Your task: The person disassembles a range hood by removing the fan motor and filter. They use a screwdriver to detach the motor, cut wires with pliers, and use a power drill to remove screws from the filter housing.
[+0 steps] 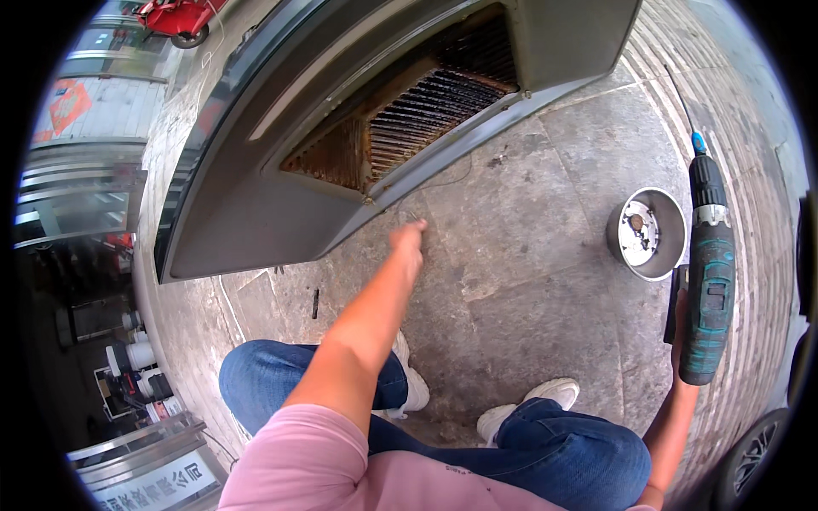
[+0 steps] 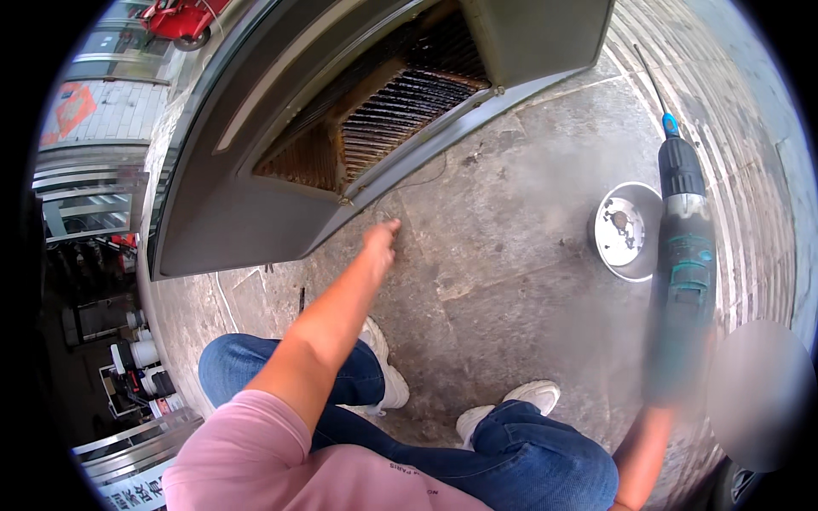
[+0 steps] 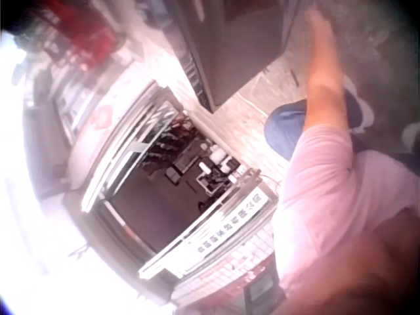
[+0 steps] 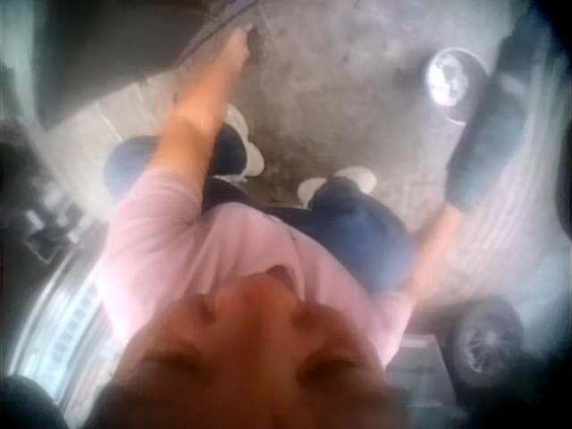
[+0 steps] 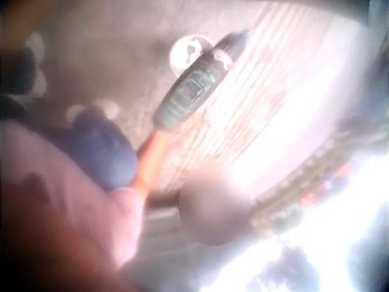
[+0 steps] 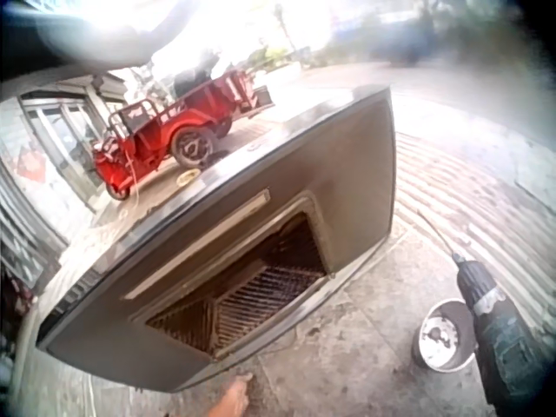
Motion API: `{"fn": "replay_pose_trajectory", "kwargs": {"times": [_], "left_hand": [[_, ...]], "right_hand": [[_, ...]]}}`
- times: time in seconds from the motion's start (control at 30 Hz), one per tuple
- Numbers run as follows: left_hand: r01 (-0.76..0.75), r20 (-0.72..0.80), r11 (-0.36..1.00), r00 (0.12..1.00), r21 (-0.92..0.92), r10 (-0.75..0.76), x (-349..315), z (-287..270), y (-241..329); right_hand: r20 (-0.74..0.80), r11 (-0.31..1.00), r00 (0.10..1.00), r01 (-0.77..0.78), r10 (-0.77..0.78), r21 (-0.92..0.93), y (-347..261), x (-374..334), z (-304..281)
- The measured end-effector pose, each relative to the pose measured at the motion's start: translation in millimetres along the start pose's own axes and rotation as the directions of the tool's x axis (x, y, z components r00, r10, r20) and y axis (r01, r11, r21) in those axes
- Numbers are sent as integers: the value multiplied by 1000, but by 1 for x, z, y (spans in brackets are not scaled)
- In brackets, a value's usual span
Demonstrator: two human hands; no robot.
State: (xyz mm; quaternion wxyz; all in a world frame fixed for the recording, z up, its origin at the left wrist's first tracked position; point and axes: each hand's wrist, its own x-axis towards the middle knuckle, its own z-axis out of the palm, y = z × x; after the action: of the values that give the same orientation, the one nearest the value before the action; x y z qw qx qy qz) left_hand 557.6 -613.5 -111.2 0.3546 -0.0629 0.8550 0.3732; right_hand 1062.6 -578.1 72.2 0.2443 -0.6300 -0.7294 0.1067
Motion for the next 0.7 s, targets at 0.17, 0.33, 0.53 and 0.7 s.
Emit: {"fn": "replay_pose_trajectory", "kwargs": {"times": [0.17,0.33,0.53,0.7], "left_hand": [[-278,477,960,842,-20,254,-130,74,-16],[-894,628,372,142,-251,765,-229,148,29],[-983,712,73,-69,-168,699,-298,203,31],[-965,728,-236,-242,-113,642,-292,224,24]], "right_hand": [[20,919,991,133,-135,-370,-19,10,-20],[-73,977,996,25,-41,-210,-29,11,-30],[-92,983,996,-8,-9,-185,-38,7,-40],[-110,990,993,-54,40,-127,-35,4,-43]]}}
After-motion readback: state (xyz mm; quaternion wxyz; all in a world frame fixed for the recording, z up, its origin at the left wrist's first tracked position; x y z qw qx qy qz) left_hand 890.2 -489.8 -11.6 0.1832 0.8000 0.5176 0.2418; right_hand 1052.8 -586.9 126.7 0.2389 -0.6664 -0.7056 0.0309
